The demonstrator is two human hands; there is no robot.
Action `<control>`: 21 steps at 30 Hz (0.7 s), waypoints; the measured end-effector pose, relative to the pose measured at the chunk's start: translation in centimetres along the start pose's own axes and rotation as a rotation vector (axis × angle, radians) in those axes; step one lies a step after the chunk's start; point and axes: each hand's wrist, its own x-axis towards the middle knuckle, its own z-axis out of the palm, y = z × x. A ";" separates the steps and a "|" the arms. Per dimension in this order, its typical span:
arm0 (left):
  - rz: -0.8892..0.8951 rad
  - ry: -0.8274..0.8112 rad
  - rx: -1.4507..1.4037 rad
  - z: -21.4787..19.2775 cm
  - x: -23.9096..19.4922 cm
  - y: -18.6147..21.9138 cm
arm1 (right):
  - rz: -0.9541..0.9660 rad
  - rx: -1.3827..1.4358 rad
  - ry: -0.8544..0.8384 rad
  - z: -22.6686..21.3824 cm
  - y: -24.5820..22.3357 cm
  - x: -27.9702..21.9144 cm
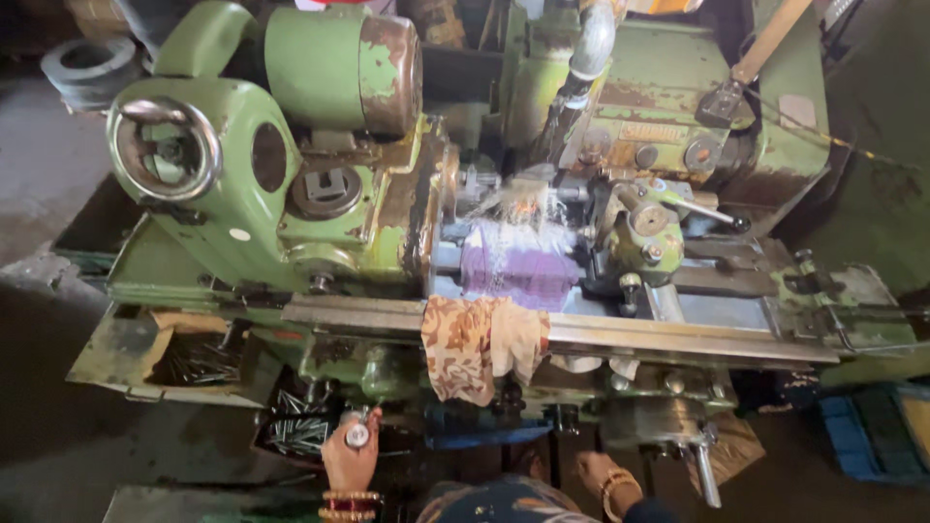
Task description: The person operates a metal lathe, repeatedly loading cylindrical metal rods into the chuck, machining them while coolant flows, and then removing the finished pieces to place them into a green bin. The person also uses a cloth to wipe the rods and the machine bed between cycles.
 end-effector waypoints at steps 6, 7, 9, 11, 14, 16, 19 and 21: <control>0.081 -0.048 -0.323 0.2 0.3 1.1 | -0.078 0.115 0.055 -2.2 -6.7 -0.4; 0.062 -0.055 -0.251 0.1 0.2 1.0 | -0.111 0.107 0.040 -2.1 -7.2 -0.5; 0.023 -0.069 -0.108 -0.2 -0.3 0.9 | -0.177 0.089 0.008 -1.5 -7.5 -0.7; -0.056 -0.110 -0.065 -0.7 -1.0 0.7 | -0.138 0.124 0.008 -0.4 -6.6 -1.0; -0.079 -0.116 -0.041 -1.7 -1.8 0.9 | -0.089 0.132 0.032 1.1 -3.9 -1.3; -0.040 -0.098 -0.058 -2.4 -1.8 1.1 | -0.047 0.089 0.053 2.1 -2.1 -1.6; 0.001 -0.082 -0.064 -3.7 -2.2 1.5 | 0.018 0.010 0.051 3.4 -0.3 -1.8; -0.026 -0.105 -0.011 -4.3 -2.7 1.4 | 0.051 0.015 0.032 4.3 0.3 -1.9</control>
